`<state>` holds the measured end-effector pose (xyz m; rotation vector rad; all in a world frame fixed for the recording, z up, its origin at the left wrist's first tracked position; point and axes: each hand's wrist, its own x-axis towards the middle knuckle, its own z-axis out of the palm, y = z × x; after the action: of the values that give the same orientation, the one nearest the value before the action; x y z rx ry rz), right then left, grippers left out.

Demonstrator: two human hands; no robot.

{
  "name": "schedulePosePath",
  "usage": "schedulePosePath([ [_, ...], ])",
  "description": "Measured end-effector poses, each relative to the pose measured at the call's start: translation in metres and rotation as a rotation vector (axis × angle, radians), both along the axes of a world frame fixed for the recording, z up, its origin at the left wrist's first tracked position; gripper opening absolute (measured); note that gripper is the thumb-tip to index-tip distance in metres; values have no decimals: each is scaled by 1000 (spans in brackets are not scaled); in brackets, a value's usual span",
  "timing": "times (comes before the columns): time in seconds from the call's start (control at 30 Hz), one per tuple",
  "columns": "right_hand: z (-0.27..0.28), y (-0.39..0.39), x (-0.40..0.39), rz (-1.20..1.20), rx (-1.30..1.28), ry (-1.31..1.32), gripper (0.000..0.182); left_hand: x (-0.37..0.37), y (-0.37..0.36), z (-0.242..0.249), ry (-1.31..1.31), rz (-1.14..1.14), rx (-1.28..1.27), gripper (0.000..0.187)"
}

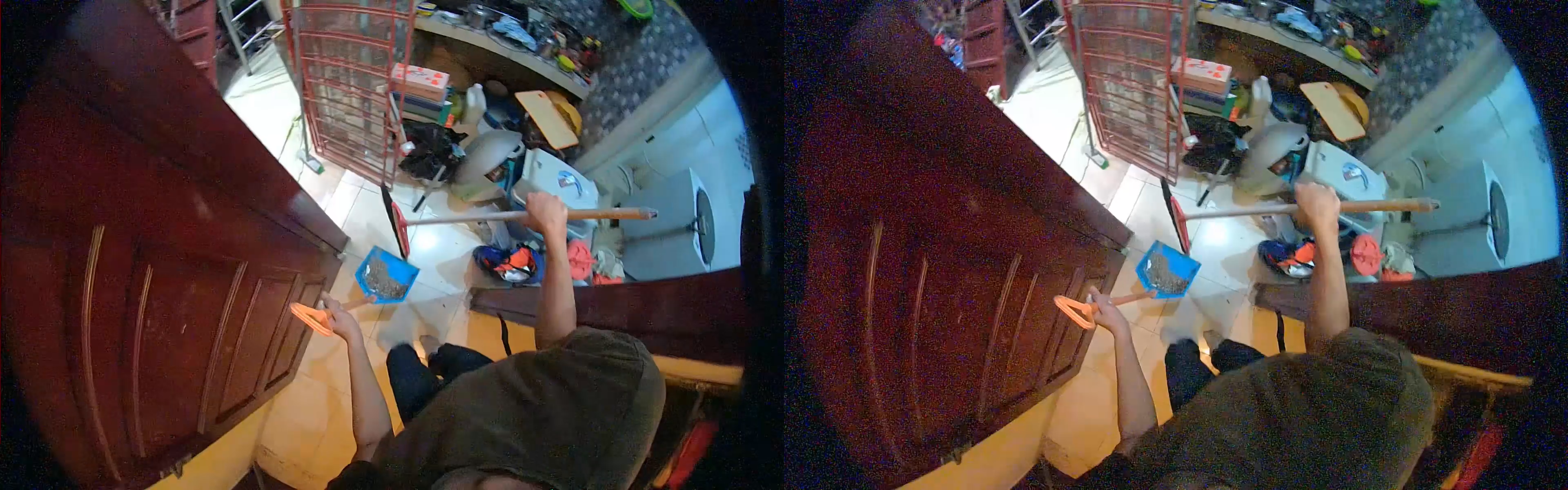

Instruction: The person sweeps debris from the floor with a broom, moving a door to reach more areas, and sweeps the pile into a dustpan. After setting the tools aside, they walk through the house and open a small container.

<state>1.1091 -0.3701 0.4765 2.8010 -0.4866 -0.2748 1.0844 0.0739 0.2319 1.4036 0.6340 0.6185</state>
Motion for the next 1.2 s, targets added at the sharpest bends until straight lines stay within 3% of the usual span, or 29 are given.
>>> schedulePosePath([
  [0.1,-14,-20,-9,-31,21,-85,15,21,-9,73,7,-74,-92,26],
  [0.13,-15,-27,-7,-61,41,-98,15,30,-15,104,28,-89,-139,34],
  [0.2,-22,-39,-2,-103,67,-151,22,47,-21,143,-84,-148,-140,30],
  [0.3,-7,-26,-1,-97,59,-124,17,75,-16,136,-98,-189,-211,32],
  [0.47,-4,-9,13,-134,34,-161,18,102,-35,195,-73,-204,-229,34],
  [0.53,-13,-20,34,-165,90,-94,39,124,-42,209,-32,-211,-232,36],
  [0.67,-3,-3,67,-153,120,-135,38,144,-52,211,-56,-348,-170,35],
  [0.73,1,1,85,-165,118,-111,17,156,-63,213,-45,-343,-185,33],
  [0.77,-14,-6,98,-128,121,-134,16,164,-67,213,-28,-335,-157,34],
  [0.93,-50,-35,172,-56,131,-170,13,206,-89,206,-57,-328,-122,35],
  [1.0,-63,-45,207,58,167,-57,13,220,-97,197,-41,-373,-138,34],
  [1.13,-92,-60,277,200,203,-127,15,261,-140,200,-137,-281,-115,37],
  [1.17,-92,-59,293,235,207,-126,15,279,-134,163,-140,-213,26,38],
  [1.2,-90,-55,311,255,219,-79,15,292,-137,157,-144,-180,30,38],
])
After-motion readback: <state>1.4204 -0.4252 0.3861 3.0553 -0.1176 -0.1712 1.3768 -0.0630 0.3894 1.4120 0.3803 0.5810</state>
